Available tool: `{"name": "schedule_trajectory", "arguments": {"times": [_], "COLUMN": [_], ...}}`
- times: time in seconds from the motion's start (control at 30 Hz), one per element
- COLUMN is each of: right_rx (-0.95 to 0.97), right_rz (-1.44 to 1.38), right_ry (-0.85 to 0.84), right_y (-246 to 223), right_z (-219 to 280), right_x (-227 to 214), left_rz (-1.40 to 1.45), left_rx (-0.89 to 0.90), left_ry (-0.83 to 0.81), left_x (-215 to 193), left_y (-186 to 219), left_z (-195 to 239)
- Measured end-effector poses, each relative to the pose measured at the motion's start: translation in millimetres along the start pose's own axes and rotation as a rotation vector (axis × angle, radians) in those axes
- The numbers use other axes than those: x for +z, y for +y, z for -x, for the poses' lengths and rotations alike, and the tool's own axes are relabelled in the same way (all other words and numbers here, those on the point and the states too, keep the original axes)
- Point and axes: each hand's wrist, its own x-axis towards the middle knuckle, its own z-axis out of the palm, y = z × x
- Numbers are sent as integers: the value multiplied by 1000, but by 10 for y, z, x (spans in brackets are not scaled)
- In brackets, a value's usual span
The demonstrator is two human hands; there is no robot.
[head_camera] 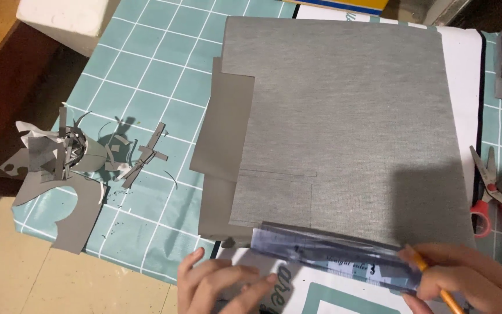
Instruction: Marking layout lines on a piece of grey material using a ruler and pencil on a cutting table.
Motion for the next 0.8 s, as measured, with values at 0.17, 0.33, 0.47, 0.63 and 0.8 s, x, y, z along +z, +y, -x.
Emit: {"name": "schedule_trajectory", "arguments": {"times": [0.17,0.33,0.47,0.63,0.8], "right_rx": [-51,-36,-170,-143,-240], "right_rz": [-70,-102,-52,-73,-143], "right_ry": [-74,37,19,42,165], "right_y": [9,-335,-102,-241,-461], "right_z": [-81,-279,-372,-398,-424], "right_x": [35,8,111,129,141], "left_rz": [47,57,-75,-179,-266], "left_rx": [63,205,163,144,68], "left_ry": [-61,17,-185,-300,-193], "left_x": [-78,-22,-19,24,128], "left_y": [-104,-123,-73,-89,-93], "left_z": [-89,-50,12,79,246]}}
